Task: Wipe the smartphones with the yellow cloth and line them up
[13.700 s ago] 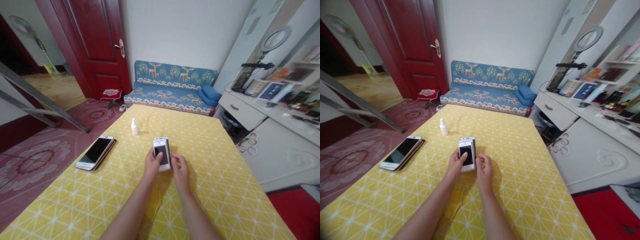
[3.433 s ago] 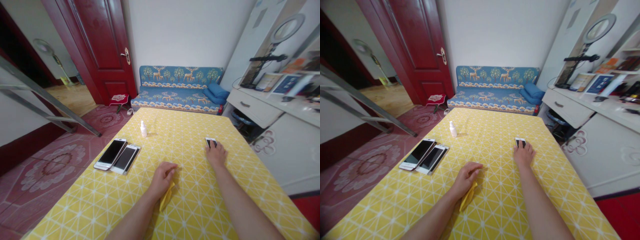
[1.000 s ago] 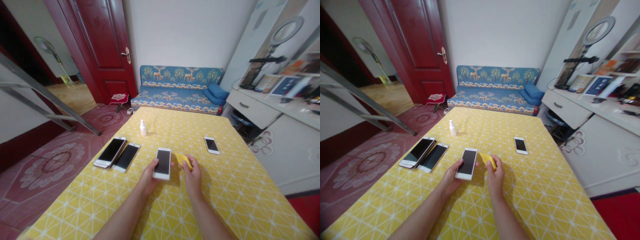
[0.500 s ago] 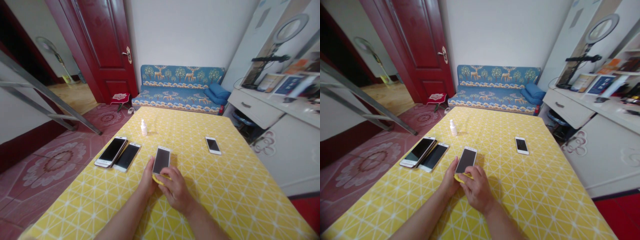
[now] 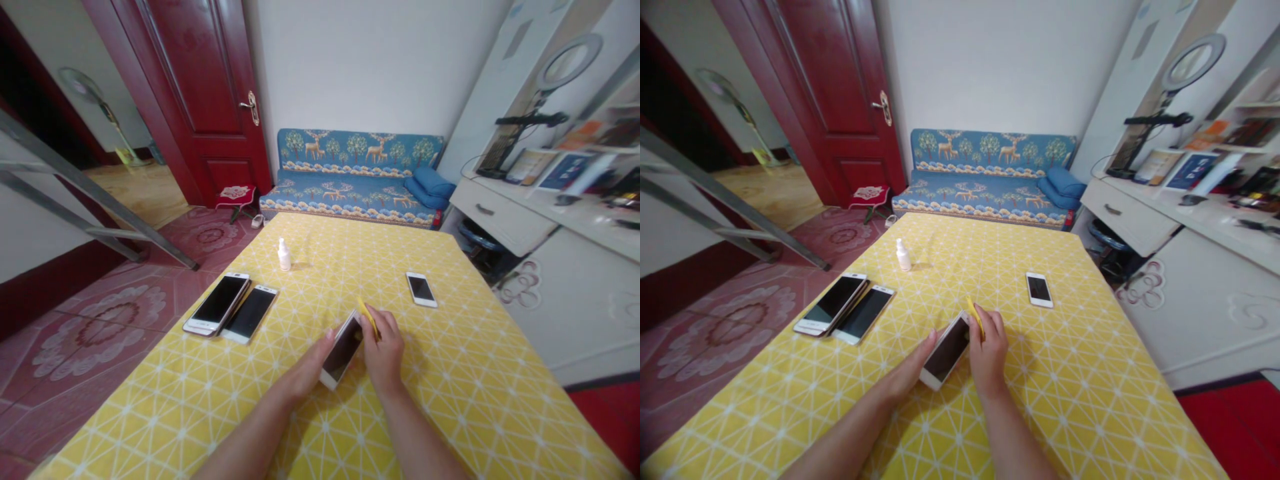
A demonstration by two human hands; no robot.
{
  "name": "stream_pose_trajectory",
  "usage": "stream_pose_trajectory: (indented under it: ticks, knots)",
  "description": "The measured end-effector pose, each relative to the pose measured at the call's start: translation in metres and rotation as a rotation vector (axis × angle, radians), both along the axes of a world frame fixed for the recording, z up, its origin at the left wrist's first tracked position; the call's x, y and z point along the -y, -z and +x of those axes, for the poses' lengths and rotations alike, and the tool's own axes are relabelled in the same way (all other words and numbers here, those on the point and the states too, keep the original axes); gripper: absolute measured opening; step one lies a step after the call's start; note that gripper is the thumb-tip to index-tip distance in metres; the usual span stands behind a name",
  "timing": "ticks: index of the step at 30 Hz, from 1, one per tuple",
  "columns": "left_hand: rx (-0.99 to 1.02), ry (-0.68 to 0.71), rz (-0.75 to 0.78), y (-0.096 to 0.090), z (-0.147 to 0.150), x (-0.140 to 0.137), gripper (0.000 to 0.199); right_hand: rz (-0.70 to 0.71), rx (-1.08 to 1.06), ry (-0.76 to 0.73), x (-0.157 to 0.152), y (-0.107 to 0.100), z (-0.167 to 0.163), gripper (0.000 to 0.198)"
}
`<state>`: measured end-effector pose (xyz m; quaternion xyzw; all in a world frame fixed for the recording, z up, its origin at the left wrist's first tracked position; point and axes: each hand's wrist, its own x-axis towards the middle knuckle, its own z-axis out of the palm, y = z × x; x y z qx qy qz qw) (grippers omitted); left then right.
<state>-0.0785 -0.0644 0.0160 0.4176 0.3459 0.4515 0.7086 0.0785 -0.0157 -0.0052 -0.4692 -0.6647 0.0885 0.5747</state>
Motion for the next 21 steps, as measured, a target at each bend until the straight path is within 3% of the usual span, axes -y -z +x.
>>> stream_pose_trajectory:
  ticks: [3,6,11,13,17,21]
  knots:
    - [0.024,0.034,0.076,-0.003,0.001,0.0,0.06,0.012,0.036,-0.112,0.005,-0.003,-0.004,0.038]
    - [0.084,0.014,0.032,0.003,0.001,-0.004,0.067,0.032,0.077,-0.239,0.014,-0.004,-0.009,0.044]
    - [0.162,-0.106,-0.215,0.024,-0.004,-0.007,0.078,-0.003,0.163,-0.611,0.036,-0.01,-0.023,0.044]
    - [0.186,-0.16,-0.325,0.027,-0.007,-0.007,0.079,-0.003,0.193,-0.694,0.043,-0.012,-0.029,0.042]
    - [0.226,-0.169,-0.328,0.021,-0.008,-0.005,0.068,0.04,0.253,-0.621,0.041,-0.012,-0.031,0.04]
    - [0.179,-0.147,-0.102,0.004,-0.002,-0.003,0.04,0.107,0.215,-0.356,0.021,-0.01,-0.021,0.043]
